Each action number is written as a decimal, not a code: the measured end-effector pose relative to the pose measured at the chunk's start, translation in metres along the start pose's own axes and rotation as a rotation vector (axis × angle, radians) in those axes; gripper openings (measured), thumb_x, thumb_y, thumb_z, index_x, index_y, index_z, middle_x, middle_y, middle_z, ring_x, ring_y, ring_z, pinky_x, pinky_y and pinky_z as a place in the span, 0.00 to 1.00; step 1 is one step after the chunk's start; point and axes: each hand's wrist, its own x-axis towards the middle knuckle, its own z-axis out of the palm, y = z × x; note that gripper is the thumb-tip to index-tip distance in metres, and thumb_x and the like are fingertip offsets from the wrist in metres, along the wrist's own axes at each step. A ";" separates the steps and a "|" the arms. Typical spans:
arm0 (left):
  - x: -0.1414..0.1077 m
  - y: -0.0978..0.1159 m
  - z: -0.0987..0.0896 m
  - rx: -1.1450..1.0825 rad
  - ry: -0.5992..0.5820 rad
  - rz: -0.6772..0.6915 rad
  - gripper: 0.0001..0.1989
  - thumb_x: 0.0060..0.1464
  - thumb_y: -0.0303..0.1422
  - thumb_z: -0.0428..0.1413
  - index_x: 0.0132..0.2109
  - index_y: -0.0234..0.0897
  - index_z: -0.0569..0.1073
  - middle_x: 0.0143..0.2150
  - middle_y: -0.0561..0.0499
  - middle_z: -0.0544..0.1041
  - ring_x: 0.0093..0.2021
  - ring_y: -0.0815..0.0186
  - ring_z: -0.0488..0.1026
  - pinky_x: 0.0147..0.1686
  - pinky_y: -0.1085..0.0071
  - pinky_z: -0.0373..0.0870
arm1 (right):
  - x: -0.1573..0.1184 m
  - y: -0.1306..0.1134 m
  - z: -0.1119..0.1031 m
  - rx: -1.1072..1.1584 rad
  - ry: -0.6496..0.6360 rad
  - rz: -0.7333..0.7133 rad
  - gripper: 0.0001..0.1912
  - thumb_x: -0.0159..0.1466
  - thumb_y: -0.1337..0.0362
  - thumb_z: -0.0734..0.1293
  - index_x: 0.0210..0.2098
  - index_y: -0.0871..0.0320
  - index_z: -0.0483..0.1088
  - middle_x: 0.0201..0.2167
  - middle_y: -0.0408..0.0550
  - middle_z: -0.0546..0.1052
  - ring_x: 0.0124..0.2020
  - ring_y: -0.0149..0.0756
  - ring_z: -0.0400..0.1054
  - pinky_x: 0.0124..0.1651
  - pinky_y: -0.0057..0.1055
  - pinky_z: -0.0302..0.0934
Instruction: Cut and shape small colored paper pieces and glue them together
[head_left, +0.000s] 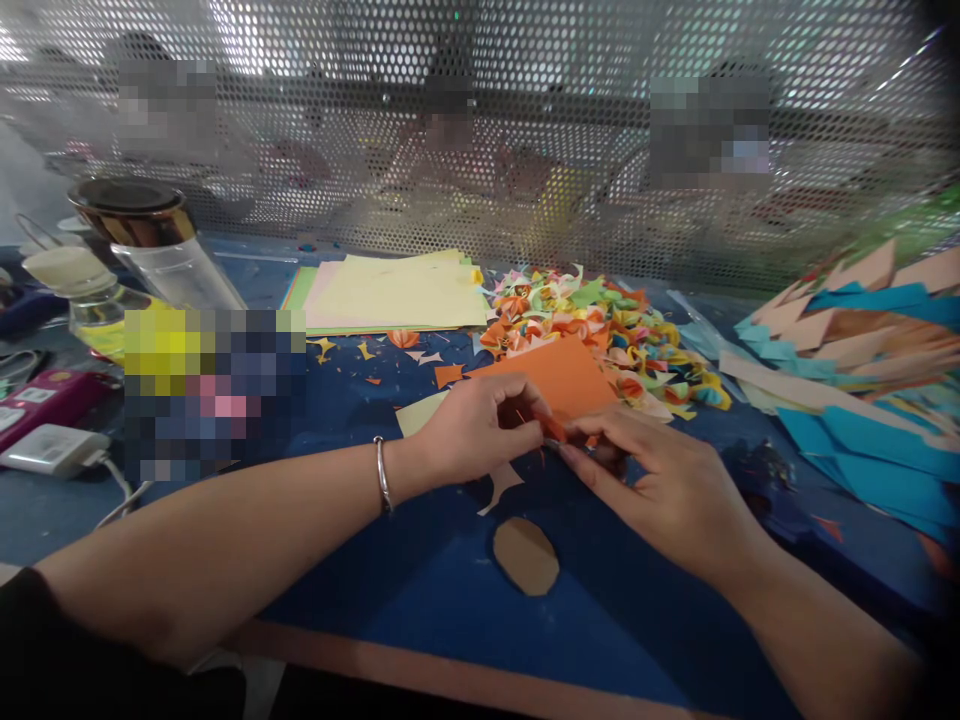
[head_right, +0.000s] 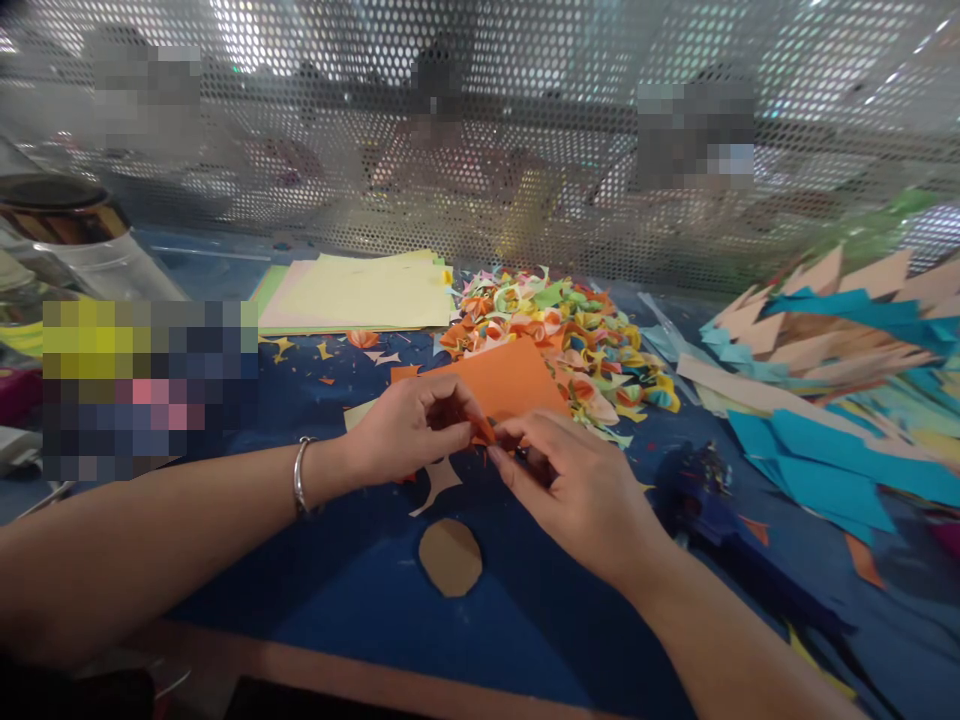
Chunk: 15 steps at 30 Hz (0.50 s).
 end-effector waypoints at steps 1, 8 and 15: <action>0.000 0.000 0.000 0.004 -0.009 0.003 0.06 0.50 0.30 0.58 0.37 0.38 0.75 0.31 0.53 0.78 0.30 0.71 0.73 0.32 0.72 0.69 | 0.000 0.000 0.000 0.001 0.004 -0.001 0.02 0.71 0.66 0.68 0.42 0.53 0.74 0.31 0.42 0.79 0.26 0.32 0.73 0.31 0.30 0.67; -0.002 0.004 0.002 -0.010 0.083 0.023 0.10 0.50 0.33 0.59 0.40 0.39 0.69 0.38 0.52 0.78 0.29 0.72 0.72 0.30 0.72 0.70 | 0.002 -0.003 0.002 0.015 0.076 0.048 0.03 0.71 0.64 0.68 0.41 0.53 0.75 0.28 0.42 0.78 0.24 0.32 0.71 0.31 0.30 0.66; -0.003 0.002 0.003 -0.076 0.057 -0.034 0.11 0.51 0.35 0.61 0.39 0.39 0.69 0.37 0.51 0.79 0.32 0.69 0.77 0.32 0.71 0.72 | 0.003 -0.004 0.004 0.012 0.047 0.095 0.05 0.71 0.63 0.67 0.38 0.53 0.75 0.27 0.43 0.79 0.23 0.34 0.71 0.31 0.32 0.67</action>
